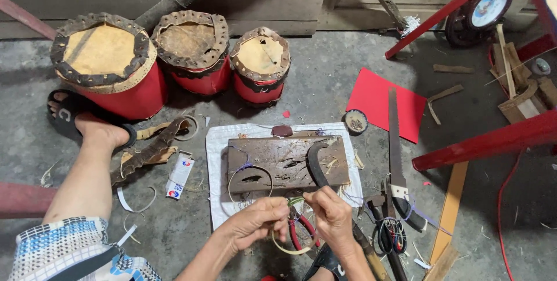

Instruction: Wrapping and securing thin strips of material around a wooden form to construct or repair a drum.

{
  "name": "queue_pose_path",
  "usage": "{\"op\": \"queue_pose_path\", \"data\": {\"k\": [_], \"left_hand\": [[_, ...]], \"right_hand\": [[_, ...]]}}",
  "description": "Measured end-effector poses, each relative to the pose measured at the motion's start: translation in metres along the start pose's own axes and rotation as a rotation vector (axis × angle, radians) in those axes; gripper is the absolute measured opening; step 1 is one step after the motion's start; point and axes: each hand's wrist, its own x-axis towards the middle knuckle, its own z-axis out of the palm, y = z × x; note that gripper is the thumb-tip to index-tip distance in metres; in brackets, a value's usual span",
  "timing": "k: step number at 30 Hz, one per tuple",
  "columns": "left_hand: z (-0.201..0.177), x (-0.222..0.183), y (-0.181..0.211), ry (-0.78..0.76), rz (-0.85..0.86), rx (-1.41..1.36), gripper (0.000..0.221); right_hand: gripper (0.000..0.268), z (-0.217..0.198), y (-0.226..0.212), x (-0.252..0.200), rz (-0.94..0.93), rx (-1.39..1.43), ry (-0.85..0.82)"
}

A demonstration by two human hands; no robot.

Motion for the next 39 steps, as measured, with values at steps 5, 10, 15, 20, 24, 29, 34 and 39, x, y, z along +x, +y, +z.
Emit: {"op": "queue_pose_path", "data": {"k": [5,10,15,20,24,29,34,39], "left_hand": [[-0.009,-0.003,0.003,-0.227,-0.058,-0.155,0.038],[0.027,-0.018,0.018,0.401,0.1,0.776,0.022],[0.012,-0.002,-0.02,0.484,0.584,0.902,0.018],[0.029,-0.008,-0.007,0.258,0.343,0.037,0.028],[0.04,-0.005,-0.015,0.458,0.325,0.343,0.025],[0.033,-0.001,-0.014,0.579,0.831,1.431,0.027],[0.033,0.007,-0.027,0.802,0.862,1.726,0.027],[0.034,0.024,-0.048,1.027,0.842,1.633,0.021]], "right_hand": [[0.023,-0.017,-0.028,0.016,-0.184,0.004,-0.102],[0.038,-0.02,-0.045,0.02,-0.139,-0.169,-0.044],[0.023,-0.016,-0.048,0.02,-0.048,-0.091,0.0],[0.012,-0.017,-0.048,0.019,0.113,0.04,0.018],[0.011,-0.011,-0.042,0.011,0.106,-0.026,0.045],[0.017,-0.016,-0.047,0.014,0.089,-0.046,0.027],[0.02,-0.004,-0.056,0.008,0.136,-0.074,0.068],[0.021,0.016,-0.06,-0.012,0.145,-0.335,0.137]]}}
